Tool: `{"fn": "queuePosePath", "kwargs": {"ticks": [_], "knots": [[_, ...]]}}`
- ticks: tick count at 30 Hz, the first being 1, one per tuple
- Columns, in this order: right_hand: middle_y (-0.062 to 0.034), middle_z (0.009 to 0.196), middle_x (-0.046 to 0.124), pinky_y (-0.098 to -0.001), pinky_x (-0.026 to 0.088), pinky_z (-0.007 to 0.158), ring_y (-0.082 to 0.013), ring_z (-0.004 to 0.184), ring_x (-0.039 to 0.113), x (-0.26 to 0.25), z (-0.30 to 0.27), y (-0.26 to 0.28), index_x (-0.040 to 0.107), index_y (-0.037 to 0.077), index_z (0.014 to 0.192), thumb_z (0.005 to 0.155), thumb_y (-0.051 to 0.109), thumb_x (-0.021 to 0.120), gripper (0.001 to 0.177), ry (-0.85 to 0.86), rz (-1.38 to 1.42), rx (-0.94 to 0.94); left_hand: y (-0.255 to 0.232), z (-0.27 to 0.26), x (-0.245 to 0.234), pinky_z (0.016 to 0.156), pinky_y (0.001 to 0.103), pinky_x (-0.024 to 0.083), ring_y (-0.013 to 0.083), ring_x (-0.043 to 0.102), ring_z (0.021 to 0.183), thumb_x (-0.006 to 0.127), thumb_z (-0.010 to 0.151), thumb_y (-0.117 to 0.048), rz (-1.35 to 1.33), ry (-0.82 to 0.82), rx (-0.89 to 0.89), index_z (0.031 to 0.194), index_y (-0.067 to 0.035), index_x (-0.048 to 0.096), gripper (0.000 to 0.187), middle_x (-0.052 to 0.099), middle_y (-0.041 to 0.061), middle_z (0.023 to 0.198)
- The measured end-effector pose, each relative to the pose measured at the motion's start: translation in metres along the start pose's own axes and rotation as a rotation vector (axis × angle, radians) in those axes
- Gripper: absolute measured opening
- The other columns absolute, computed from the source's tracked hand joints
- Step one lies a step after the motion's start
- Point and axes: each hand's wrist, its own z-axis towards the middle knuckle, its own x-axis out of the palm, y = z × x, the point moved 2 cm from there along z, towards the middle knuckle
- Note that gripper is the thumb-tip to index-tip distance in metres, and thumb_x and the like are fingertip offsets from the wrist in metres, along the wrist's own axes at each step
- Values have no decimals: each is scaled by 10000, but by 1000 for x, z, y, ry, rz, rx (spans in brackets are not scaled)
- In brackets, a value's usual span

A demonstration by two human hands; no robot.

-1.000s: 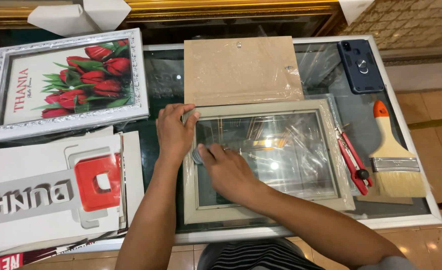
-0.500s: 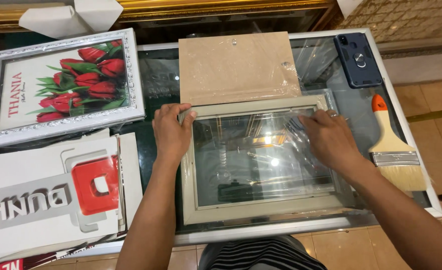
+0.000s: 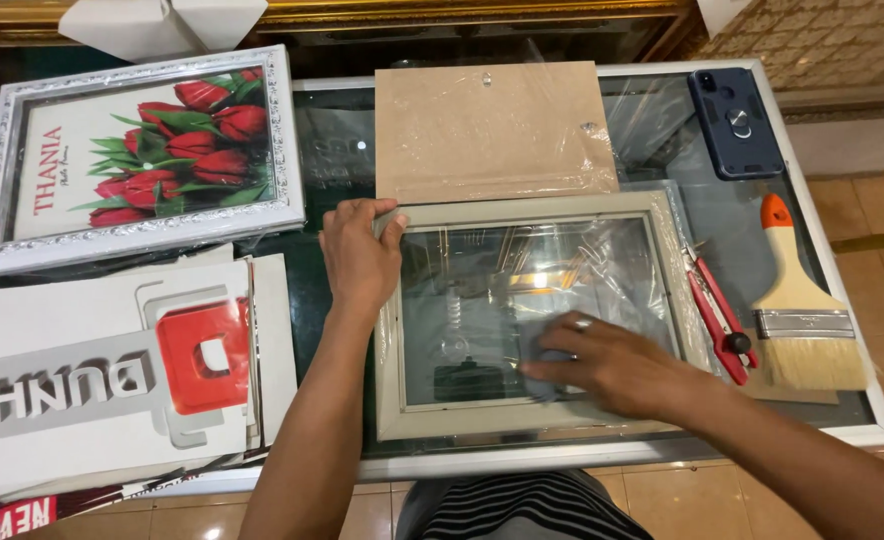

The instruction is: The recorder cleans a glass pane with a cloth and a brush, then inserts a printed artwork and a cardboard backing into a picture frame, securing it with metal clips.

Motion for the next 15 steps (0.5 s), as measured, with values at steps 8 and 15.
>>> {"fn": "queuePosePath", "kwargs": {"ticks": [8,15], "knots": [[-27,1088,615,-407,512,857,-292,1057,606,52,121,3,740,203,1092,1022,126,490,271,-159,56,-182,8,0,-1,947,483,425,316,591,1104,754,946,-265,-13,2,99,1088,-215,745,151,636,28,1081],[-78,1155,700,-476,529,834,-371,1059,655,-42,3,-55,771,154,1062,933,127,517,286,19,39,145,9,1,-3,922,467,422,298,606,1082,755,956,-267,-52,-15,105,1088,-238,756,135,661,16,1086]]}}
